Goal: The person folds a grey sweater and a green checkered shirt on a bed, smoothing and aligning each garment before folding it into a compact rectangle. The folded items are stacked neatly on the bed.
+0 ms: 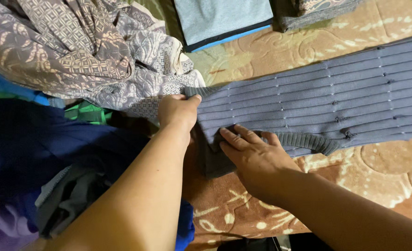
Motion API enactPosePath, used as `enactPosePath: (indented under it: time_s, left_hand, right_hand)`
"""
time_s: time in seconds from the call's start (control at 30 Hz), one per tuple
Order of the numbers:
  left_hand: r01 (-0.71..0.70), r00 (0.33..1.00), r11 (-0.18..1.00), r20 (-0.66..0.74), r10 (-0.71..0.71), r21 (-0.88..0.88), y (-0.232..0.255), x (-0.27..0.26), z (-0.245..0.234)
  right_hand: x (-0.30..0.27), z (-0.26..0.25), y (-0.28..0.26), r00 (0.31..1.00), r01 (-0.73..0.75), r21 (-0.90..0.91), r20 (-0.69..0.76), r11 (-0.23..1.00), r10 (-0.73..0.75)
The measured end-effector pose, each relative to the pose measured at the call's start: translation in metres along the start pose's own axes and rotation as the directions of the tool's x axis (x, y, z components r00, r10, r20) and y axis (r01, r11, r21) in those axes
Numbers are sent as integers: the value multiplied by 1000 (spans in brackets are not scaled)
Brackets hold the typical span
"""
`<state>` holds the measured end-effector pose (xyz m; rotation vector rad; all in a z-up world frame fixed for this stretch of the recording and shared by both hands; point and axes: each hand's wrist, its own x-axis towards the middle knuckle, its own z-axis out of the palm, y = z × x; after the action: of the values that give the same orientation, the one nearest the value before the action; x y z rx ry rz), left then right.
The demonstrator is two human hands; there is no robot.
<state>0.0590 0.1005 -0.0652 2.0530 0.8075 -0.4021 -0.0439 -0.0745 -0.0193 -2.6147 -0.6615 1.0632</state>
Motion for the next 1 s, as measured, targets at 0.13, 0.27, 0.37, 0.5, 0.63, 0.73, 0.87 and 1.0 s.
enactPosePath:
  time_s: [0.13, 0.27, 0.37, 0.5, 0.63, 0.73, 0.87, 1.0]
  left_hand:
    - [-34, 997, 997, -77, 29, -65, 2, 2, -5]
    - [-124, 985, 959, -85, 150, 253, -8, -3, -14]
    - [-173, 965, 923, -129, 229, 345, -14, -5, -15]
    - [-80, 979, 931, -147, 140, 355, -25, -13, -11]
    - [20, 997, 934, -72, 6, 358, -38, -35, -9]
    - [-36, 999, 991, 17, 34, 127, -42, -53, -4]
    - [420, 902, 896, 175, -395, -143, -36, -62, -1]
    - [475, 869, 796, 343, -357, -375, -20, -63, 6]
  right_hand:
    - [0, -1, -5, 998, 32, 35, -61, 999, -30]
    - [-6, 6, -7, 990, 86, 21, 107, 996, -88]
    - [-9, 11, -7, 903, 283, -85, -314, 955, -295]
    - [-9, 20, -5, 882, 16, -60, 471, 998, 14]
    - [-10, 24, -2, 939, 266, -110, -193, 958, -283]
    - [-13, 26, 2, 964, 209, -5, -164, 978, -207]
    - [-15, 23, 7, 978, 157, 309, -178, 938, -106]
    - [-24, 6, 16, 985, 147, 696, -170, 703, -38]
